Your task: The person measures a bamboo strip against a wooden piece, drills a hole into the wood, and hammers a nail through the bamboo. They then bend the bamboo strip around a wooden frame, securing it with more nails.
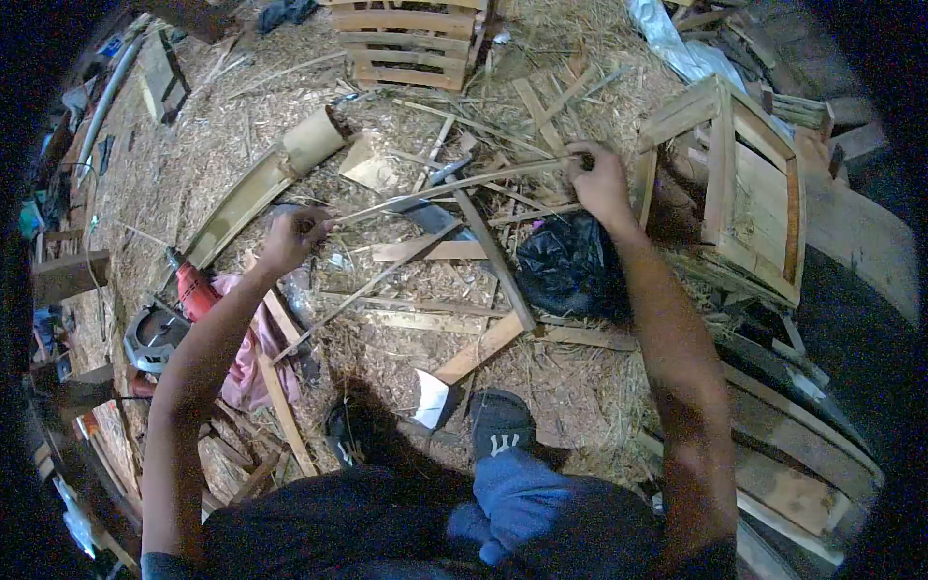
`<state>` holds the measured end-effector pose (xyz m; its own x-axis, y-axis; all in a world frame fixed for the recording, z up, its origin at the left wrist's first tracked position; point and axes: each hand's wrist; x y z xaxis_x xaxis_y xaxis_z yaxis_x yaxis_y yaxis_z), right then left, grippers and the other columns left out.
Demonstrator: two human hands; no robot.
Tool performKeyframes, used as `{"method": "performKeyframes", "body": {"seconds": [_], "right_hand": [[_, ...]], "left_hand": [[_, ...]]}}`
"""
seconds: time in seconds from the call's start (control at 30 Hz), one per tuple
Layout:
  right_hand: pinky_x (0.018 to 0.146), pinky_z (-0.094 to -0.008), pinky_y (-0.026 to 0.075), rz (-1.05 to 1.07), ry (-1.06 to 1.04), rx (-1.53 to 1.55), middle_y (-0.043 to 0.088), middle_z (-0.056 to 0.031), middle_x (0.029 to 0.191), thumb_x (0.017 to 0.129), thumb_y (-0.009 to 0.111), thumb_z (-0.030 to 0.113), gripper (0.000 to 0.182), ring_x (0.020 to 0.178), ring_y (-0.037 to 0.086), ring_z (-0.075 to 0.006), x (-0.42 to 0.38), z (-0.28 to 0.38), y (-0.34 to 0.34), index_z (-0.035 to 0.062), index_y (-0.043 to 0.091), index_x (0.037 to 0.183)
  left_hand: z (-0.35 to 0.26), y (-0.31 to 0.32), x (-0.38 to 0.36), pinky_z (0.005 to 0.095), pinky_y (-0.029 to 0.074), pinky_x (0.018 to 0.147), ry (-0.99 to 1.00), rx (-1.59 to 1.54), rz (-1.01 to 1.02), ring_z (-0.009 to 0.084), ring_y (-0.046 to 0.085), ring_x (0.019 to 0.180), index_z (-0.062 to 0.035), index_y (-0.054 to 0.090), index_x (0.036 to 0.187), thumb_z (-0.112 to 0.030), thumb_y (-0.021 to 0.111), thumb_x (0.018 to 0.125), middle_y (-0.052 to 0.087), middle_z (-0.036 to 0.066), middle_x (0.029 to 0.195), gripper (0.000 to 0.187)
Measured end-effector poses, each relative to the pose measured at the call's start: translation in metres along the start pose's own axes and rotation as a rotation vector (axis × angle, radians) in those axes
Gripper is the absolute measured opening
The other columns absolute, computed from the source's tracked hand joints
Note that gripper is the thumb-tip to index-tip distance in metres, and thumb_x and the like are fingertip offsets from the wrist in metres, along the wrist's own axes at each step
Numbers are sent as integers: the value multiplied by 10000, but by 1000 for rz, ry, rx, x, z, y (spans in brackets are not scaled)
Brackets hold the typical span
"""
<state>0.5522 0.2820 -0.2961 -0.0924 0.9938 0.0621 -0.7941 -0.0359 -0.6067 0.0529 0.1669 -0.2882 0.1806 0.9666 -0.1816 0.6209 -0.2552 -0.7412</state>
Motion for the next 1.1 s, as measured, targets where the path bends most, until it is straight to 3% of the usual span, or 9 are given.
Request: {"method": "performKeyframes", "body": {"seconds": [0.1,0.23,0.33,0.47,0.57,0.77,0.9,1.03,1.1], "right_hand": [[707,-309,523,134,304,117,722,-106,882,869,736,133,209,805,682,-156,-9,-1,3,11,711,1038],[811,-342,519,304,-76,-95,723,-130,964,833,758,119,256,901,679,-197,-21,0,-8,22,696,1062],[871,-354,495,557,-1,-137,698,-138,989,837,739,85,274,952,657,-241,-27,26,-16,6,654,1085],[867,-412,491,589,-44,-419,685,-196,1011,826,752,119,291,992,642,-378,-37,40,-12,5,653,1074],[840,-435,511,643,-30,-408,687,-214,999,825,749,128,265,970,658,-386,-30,32,-17,13,662,1047],[796,-446,511,557,-73,-328,678,-209,952,841,742,198,233,936,665,-367,-25,74,-42,21,662,970],[802,-408,520,353,-427,-575,683,-172,980,852,733,161,273,912,650,-367,-31,119,-56,15,664,1072],[861,-424,508,334,-472,-493,679,-167,1045,847,743,232,312,979,647,-357,-27,154,-75,38,684,1084],[924,-444,475,267,-629,-702,676,-156,1097,826,758,283,358,1027,625,-341,-19,162,-91,60,699,1099]], "left_hand": [[1,2,0,374,524,674,22,57,-7,251,684,689,-41,729,979,-204,705,893,718,142,816,186],[3,-4,-1,372,518,690,8,85,81,285,675,743,-33,705,986,-149,739,830,689,149,876,198],[-5,-5,0,380,517,719,-50,91,102,302,675,813,-29,703,987,-155,737,843,679,166,932,195],[7,-2,-4,370,520,689,21,72,28,277,672,751,-27,712,1010,-183,736,864,682,176,901,215],[-1,-9,-9,373,526,694,34,44,-1,288,679,769,-16,722,1024,-195,741,867,691,183,952,239],[-1,-32,-21,353,519,774,172,38,-49,268,680,844,-8,724,1044,-175,742,863,700,170,942,247],[-27,-57,-37,336,514,849,-123,-214,41,160,656,926,6,726,1075,-193,712,915,738,119,991,255],[-24,-73,-50,308,524,837,-111,-309,-15,124,646,909,29,716,1120,-213,697,939,738,102,1021,303],[-16,-80,-53,275,523,790,-69,-292,-37,95,637,862,22,715,1136,-220,689,949,737,71,991,307]]}}
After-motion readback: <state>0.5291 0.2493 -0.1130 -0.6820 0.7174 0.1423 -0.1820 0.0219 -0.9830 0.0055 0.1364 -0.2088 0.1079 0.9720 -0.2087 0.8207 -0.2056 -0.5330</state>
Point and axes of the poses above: each hand's wrist, its own x-axis towards the middle knuckle, its own y-axis out of the palm, z = x × y
